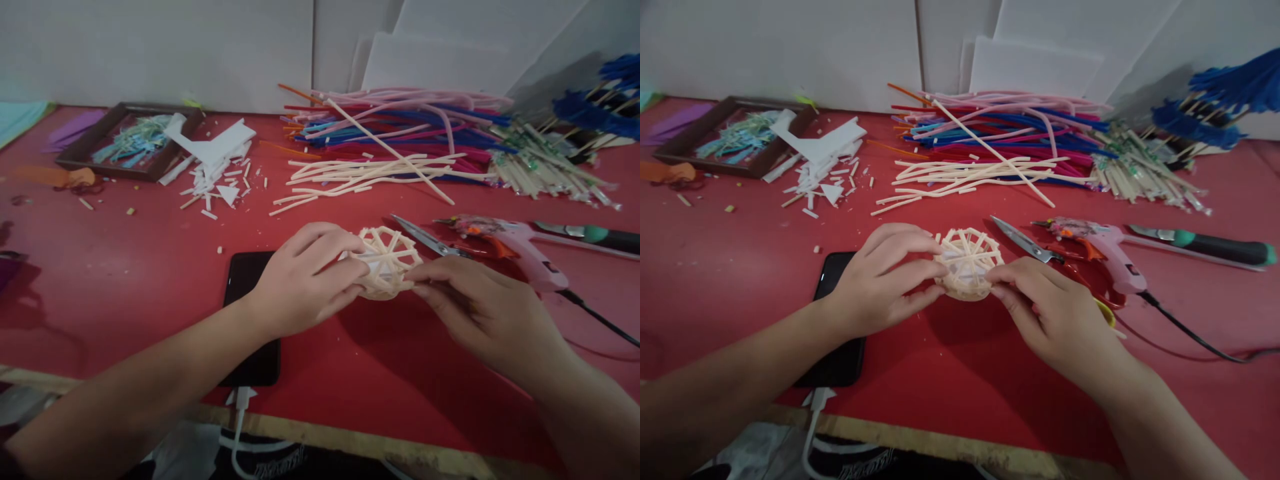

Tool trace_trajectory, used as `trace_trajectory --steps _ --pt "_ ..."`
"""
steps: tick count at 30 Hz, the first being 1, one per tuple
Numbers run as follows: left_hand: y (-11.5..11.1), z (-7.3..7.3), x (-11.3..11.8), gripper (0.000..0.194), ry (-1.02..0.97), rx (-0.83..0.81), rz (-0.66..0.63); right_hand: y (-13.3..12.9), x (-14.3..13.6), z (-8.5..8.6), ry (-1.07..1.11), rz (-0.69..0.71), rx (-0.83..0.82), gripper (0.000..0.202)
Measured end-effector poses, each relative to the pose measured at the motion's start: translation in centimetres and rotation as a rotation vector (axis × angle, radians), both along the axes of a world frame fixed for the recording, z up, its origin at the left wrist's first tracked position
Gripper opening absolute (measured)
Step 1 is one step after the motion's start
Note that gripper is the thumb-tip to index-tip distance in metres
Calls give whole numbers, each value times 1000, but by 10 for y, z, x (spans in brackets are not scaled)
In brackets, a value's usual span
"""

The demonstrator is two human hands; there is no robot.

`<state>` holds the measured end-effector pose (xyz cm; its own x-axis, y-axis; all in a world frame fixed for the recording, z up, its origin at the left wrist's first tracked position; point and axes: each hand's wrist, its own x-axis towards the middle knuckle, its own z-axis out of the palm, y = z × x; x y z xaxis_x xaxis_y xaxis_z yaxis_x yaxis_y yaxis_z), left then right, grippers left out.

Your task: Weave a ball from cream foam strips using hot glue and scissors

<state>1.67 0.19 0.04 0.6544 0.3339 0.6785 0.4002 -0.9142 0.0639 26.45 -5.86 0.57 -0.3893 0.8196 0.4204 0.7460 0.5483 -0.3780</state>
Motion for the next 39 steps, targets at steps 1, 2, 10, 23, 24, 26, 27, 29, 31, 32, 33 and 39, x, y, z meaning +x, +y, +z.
trace_trajectory --steps 1,2,10,23,24,26,27,29,31,32,33,39 --pt "0 0 0 4 -4 15 -5 0 0 0 8 -2 -8 12" --pt "1 0 0 3 -11 27 -10 0 0 0 12 -3 -13 12" --pt "1 -1 1 8 -45 51 8 0 1 0 -31 -7 20 13" --pt "0 -1 1 15 -41 -53 23 -1 -4 1 -18 -1 56 11" --pt "0 -1 1 21 -48 -79 17 -1 -5 1 -15 4 63 11" --pt "-1 0 3 26 -53 -107 -3 -1 -7 1 -8 14 67 11" --pt "-1 0 3 26 -51 -108 -17 -1 -8 2 -8 19 60 11" --pt "-2 0 4 22 -42 -100 -53 -3 -11 2 1 11 63 12" --pt "-2 -1 5 18 -31 -100 -78 -5 -16 2 2 2 72 13" --pt "-3 -2 5 16 -27 -102 -85 -7 -18 2 0 -2 80 13" --pt "-3 -2 6 14 -26 -106 -89 -8 -21 2 -4 -5 84 13" --pt "-3 -1 7 16 -37 -144 -114 -12 -28 1 10 -12 101 13"
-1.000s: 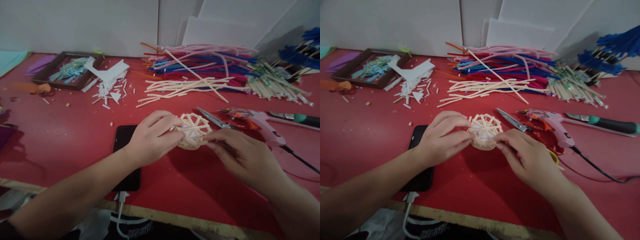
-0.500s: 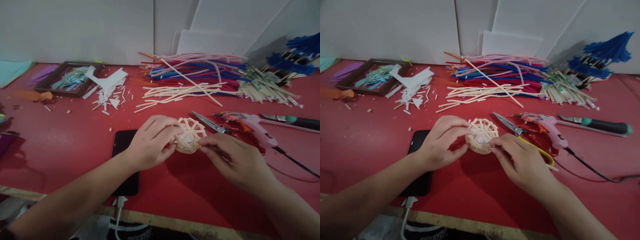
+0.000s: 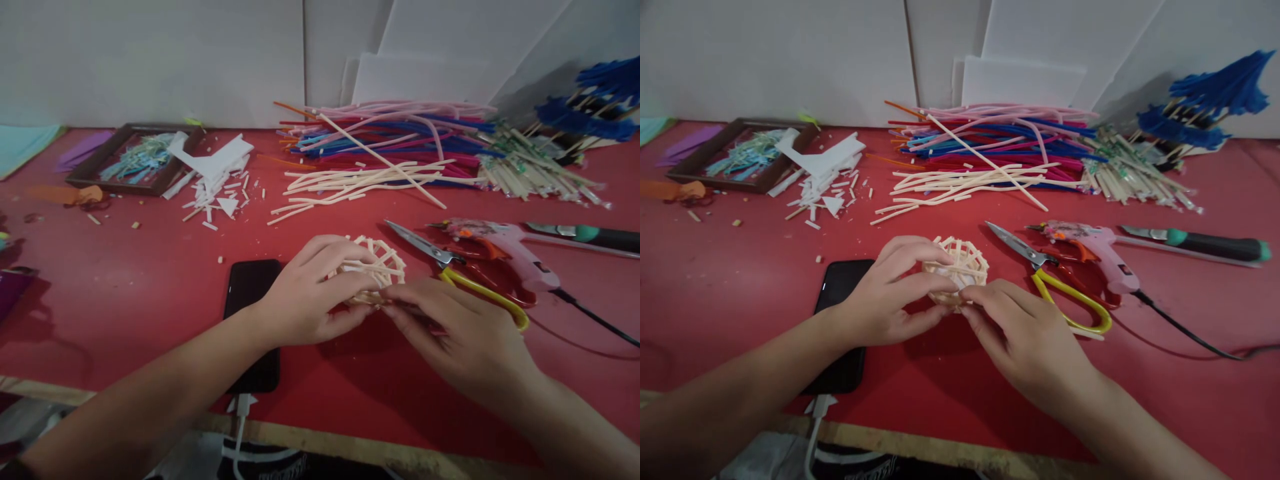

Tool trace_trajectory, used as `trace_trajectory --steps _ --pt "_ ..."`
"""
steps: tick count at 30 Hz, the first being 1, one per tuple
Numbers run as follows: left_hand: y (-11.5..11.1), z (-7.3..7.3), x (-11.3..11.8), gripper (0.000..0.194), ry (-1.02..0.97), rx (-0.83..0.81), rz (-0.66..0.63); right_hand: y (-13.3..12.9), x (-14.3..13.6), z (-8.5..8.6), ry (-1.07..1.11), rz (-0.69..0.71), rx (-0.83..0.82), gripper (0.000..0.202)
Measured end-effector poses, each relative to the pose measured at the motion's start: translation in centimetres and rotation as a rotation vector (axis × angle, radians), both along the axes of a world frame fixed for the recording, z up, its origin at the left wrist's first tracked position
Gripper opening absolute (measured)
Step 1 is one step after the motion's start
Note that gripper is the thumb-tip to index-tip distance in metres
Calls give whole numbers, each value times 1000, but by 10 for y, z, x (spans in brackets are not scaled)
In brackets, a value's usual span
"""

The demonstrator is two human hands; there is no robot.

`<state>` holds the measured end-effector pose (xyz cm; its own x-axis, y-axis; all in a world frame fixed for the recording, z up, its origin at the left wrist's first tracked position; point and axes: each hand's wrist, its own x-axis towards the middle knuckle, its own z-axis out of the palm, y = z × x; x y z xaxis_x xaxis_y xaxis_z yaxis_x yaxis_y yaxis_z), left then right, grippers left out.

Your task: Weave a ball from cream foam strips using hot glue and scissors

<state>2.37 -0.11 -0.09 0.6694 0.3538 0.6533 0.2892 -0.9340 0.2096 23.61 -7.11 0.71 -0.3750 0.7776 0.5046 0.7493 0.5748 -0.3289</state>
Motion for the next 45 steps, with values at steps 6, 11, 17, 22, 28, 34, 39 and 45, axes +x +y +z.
trace_trajectory --steps 6,11,17,22,28,34,39,45 --pt "-1 1 -2 8 24 -60 54 -2 -2 -2 77 -45 -82 14" --pt "0 -2 -4 8 42 -74 66 -2 -1 0 52 -20 -80 17" --pt "-2 -4 -3 10 52 -78 84 -1 1 2 -6 32 -63 17" --pt "-3 -4 -4 12 69 -94 99 -2 2 2 -24 46 -18 19" --pt "-1 -3 -5 15 92 -91 59 0 2 4 -43 45 25 17" --pt "-1 -2 -4 16 95 -85 42 0 4 4 -28 87 43 16" --pt "-2 -2 -5 15 99 -88 46 -1 4 2 -31 125 37 14" --pt "-2 -3 -4 14 96 -97 35 -2 5 1 -47 103 50 15"
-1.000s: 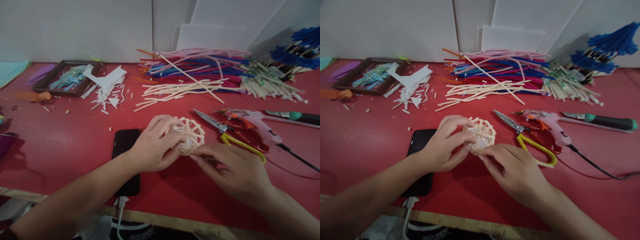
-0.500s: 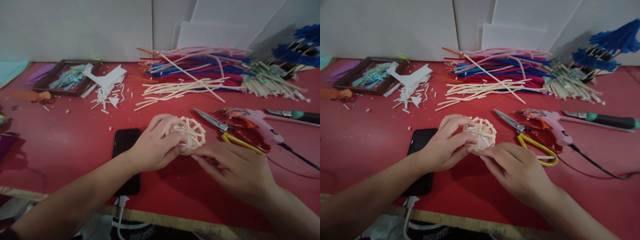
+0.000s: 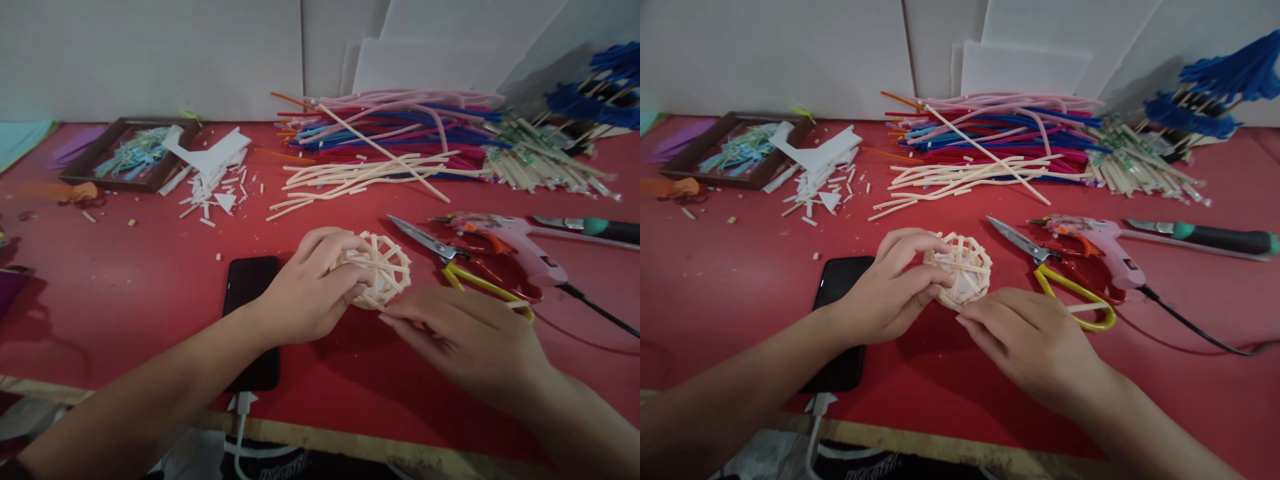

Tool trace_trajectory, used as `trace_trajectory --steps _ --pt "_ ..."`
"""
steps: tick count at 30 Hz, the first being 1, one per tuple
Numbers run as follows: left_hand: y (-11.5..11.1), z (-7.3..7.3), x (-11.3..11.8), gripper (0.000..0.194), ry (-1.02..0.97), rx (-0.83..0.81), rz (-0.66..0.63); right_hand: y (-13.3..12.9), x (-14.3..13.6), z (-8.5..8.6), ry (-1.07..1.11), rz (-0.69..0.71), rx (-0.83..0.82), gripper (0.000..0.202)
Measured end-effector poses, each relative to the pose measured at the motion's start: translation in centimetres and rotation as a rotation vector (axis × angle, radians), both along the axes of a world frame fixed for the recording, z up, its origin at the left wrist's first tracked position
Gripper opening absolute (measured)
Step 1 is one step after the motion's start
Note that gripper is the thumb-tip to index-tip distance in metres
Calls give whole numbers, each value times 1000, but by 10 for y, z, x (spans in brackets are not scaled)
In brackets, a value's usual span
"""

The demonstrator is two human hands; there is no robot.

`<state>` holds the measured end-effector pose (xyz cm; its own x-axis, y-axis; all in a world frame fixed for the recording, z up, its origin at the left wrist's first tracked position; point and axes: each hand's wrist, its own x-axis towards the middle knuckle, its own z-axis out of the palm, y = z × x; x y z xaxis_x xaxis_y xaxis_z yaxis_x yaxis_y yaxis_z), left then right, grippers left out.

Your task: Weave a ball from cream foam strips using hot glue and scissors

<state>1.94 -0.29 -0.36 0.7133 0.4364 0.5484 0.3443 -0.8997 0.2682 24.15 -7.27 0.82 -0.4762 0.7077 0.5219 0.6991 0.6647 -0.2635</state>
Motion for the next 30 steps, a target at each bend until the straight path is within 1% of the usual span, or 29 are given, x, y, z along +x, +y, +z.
trace_trajectory --steps 5,14,19,23,27,30 --pt "0 0 1 14 5 -37 2 0 3 0 -30 -45 48 16" --pt "0 1 0 13 58 45 11 1 4 -2 -2 -68 53 14" --pt "1 0 1 18 40 80 3 1 6 -8 21 -108 -21 14" --pt "1 -2 1 23 22 69 0 1 6 -7 90 -155 -108 13" --pt "1 -6 0 25 32 53 16 4 6 -3 70 -116 -181 15" --pt "0 -5 0 22 41 41 31 5 6 -3 112 -114 -194 14"
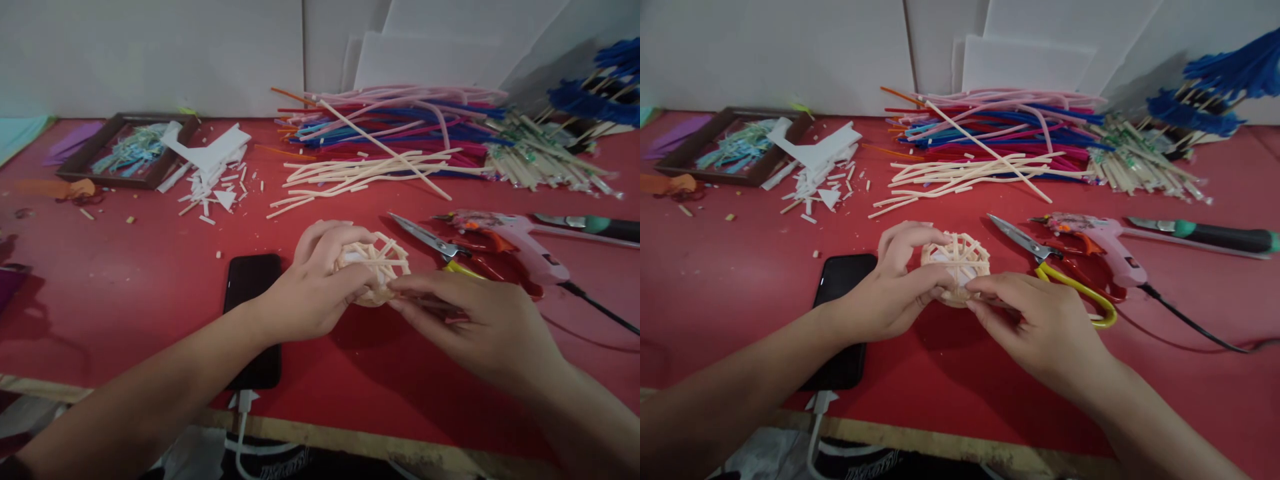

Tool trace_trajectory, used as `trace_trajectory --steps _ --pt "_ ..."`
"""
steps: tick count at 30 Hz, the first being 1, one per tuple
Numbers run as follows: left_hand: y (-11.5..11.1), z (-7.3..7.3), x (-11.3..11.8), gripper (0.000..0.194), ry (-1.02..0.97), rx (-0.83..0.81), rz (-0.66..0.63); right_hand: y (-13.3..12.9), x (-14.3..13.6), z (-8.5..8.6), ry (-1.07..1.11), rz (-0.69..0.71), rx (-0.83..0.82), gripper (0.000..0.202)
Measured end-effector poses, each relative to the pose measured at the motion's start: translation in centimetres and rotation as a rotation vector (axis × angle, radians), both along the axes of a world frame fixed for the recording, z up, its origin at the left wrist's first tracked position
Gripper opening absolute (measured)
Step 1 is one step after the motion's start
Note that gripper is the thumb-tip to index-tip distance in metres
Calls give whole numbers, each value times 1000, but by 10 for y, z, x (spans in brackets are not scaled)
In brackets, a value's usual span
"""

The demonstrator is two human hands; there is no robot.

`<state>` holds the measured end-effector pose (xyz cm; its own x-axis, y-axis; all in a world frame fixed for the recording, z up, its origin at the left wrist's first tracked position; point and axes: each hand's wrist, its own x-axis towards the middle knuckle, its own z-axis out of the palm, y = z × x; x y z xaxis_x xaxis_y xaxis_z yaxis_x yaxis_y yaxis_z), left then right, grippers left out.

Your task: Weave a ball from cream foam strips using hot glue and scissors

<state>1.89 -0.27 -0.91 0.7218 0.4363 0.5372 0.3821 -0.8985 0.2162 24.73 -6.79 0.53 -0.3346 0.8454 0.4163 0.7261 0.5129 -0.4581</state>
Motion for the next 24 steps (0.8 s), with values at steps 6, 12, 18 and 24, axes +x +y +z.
trace_trajectory --steps 6,12,18,24 --pt "-2 13 -1 26 -70 -61 -85 0 -4 6 -14 4 -11 18" --pt "0 11 0 14 -203 15 -47 1 -8 11 -50 1 -17 21" --pt "2 12 -1 16 -374 -142 78 0 -9 9 -66 -17 16 22" --pt "1 8 -1 21 -563 -357 243 -2 -13 8 -70 -34 64 19"
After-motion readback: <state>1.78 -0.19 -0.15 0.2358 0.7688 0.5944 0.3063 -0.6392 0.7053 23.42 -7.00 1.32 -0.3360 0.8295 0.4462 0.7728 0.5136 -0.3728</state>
